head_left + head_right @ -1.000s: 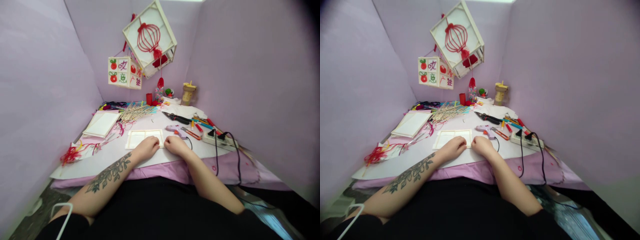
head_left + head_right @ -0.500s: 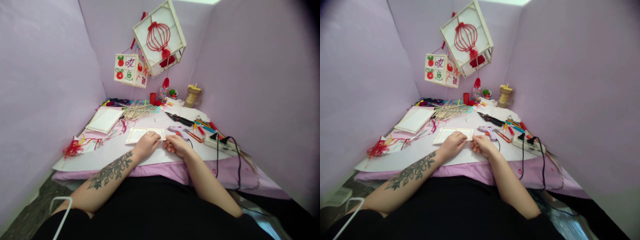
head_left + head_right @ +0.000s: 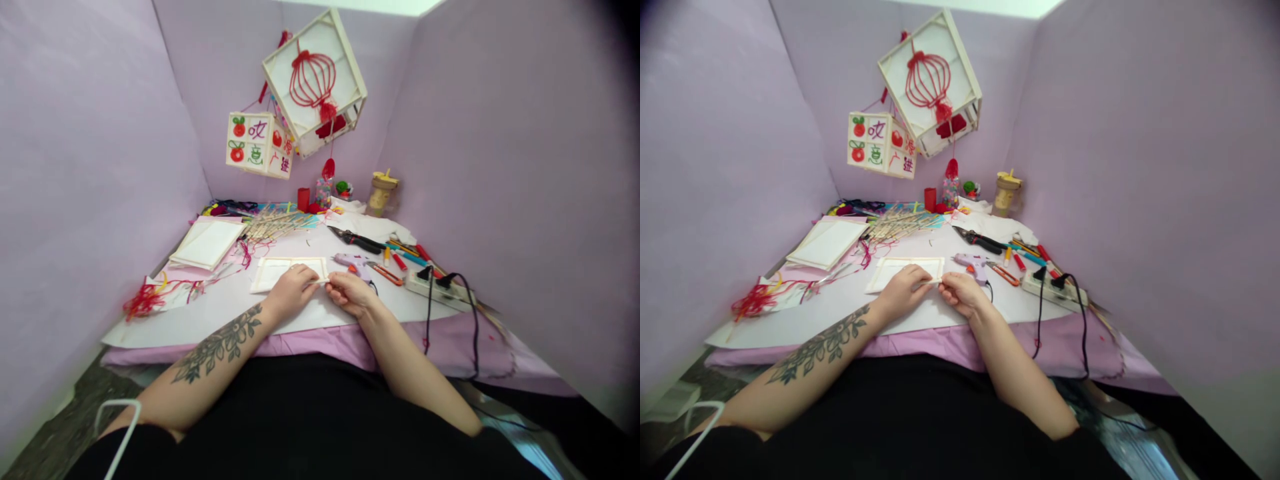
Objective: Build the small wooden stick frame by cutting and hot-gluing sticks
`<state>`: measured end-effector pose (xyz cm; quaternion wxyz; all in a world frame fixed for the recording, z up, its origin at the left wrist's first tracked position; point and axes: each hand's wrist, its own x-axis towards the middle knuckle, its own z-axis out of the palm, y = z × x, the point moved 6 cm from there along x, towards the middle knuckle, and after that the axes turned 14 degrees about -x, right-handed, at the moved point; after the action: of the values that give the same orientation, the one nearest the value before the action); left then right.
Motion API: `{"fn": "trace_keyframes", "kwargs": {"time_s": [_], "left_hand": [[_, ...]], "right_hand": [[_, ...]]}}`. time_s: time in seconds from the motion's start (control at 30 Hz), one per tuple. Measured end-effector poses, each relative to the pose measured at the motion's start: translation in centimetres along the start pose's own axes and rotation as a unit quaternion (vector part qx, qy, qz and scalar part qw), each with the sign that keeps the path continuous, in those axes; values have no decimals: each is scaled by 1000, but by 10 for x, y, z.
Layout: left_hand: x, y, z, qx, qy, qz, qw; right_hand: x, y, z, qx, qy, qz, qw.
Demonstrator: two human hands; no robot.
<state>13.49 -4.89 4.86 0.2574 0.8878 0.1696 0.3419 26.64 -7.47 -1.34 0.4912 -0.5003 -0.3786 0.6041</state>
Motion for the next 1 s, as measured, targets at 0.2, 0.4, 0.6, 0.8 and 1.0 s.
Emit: {"fn": "trace_keyframes", "kwargs": {"time_s": [0.2,0.4,0.6,0.8,1.0], "left_hand": [[1,0,0,1,5,-3,1000],[1,2,0,-6,9,-2,1000],[0,4,0,-14,15,6,1000],[2,3,-5,-30,38,4,999],[3,2,-3,-36,31,3,999]], "right_hand": [[-1,-1,1,19,-12,5,1000],[0,0,0,39,-24,2,999],[1,0,1,58,-26,2,998],[-1,-3,6,79,-32,0,996],[-1,0,6,86,-44,33,995]]}}
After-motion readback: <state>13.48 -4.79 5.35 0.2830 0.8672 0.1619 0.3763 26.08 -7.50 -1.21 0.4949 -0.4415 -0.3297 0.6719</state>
